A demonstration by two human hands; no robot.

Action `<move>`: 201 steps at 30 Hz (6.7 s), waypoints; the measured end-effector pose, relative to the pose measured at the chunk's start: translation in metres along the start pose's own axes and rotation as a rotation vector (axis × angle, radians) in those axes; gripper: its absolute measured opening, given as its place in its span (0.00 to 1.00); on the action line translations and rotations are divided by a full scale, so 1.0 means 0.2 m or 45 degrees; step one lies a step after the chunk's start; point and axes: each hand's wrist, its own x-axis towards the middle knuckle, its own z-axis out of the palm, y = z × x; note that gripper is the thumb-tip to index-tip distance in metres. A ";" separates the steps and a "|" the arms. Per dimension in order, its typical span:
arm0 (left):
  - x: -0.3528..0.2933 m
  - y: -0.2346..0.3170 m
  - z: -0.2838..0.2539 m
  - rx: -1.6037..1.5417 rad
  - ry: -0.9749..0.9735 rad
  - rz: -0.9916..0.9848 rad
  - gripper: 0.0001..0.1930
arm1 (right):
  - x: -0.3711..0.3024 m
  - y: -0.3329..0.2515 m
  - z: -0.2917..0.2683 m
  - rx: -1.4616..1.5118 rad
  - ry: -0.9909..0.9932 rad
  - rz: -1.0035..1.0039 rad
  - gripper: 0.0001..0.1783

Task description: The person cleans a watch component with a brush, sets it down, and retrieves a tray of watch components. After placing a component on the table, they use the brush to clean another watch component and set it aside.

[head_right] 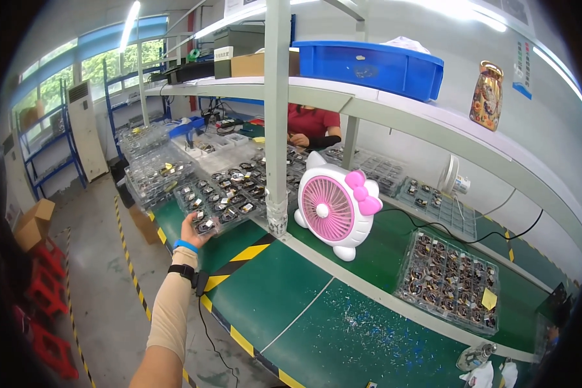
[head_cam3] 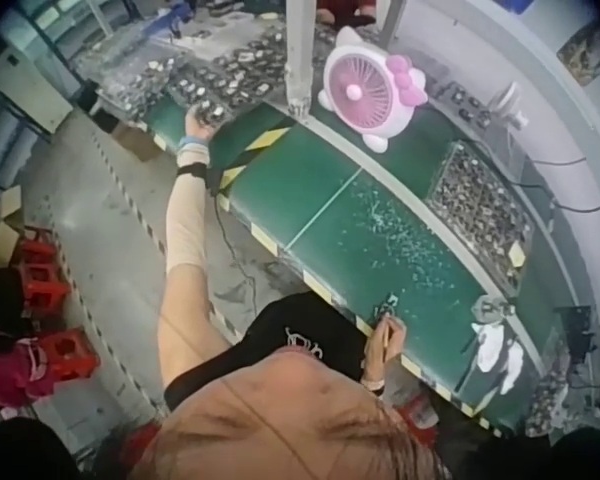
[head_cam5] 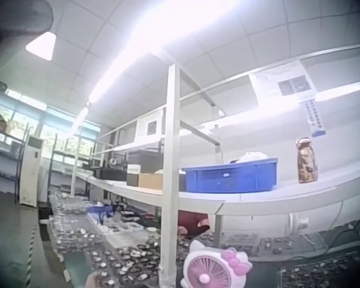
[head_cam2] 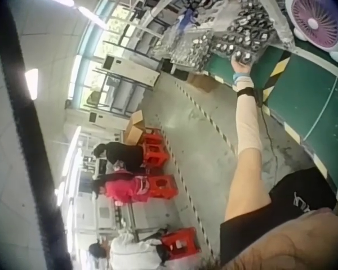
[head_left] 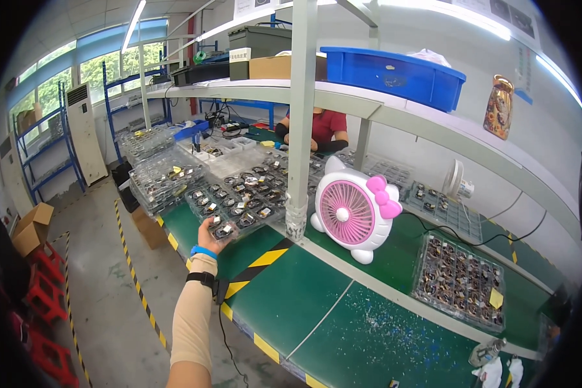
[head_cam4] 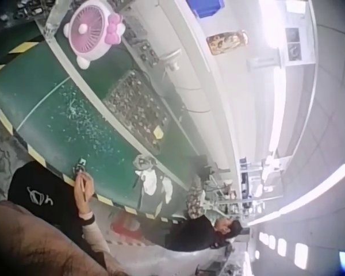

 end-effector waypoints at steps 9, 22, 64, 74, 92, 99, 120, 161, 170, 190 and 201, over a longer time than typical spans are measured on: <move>0.08 -0.15 0.12 0.173 -0.008 0.195 0.14 | 0.00 0.02 0.04 -0.056 -0.002 0.083 0.06; 0.15 -0.01 -0.02 0.369 0.033 0.305 0.13 | 0.00 0.08 0.09 -0.081 -0.033 0.114 0.07; -1.37 0.79 -0.75 0.830 0.376 0.404 0.16 | -0.20 -0.07 0.12 -0.093 -0.093 0.137 0.09; -1.40 0.86 -0.84 0.889 0.193 0.332 0.19 | -0.16 -0.04 0.11 -0.110 -0.091 0.099 0.08; -0.99 1.01 -0.58 1.068 0.290 0.262 0.29 | -0.09 -0.08 0.23 -0.210 -0.144 0.150 0.08; -0.89 1.07 -1.00 0.196 0.247 0.753 0.42 | -0.07 -0.09 0.24 -0.199 -0.176 0.130 0.08; -0.73 0.60 -0.75 0.692 0.334 0.698 0.16 | -0.10 -0.01 0.19 -0.167 -0.251 0.172 0.09; -1.53 -1.21 -0.40 1.784 -0.442 1.232 0.14 | -0.11 0.45 0.15 0.040 0.157 0.280 0.06; -1.83 -2.37 0.03 2.383 -1.041 0.487 0.44 | -0.02 0.72 -0.06 0.449 0.134 0.575 0.06; -1.77 -2.70 0.07 2.601 -1.126 0.567 0.26 | 0.06 0.90 -0.18 0.323 -0.120 0.292 0.06; -1.67 -2.78 0.02 2.651 -1.097 0.533 0.27 | 0.12 1.00 -0.12 0.354 -0.107 0.418 0.06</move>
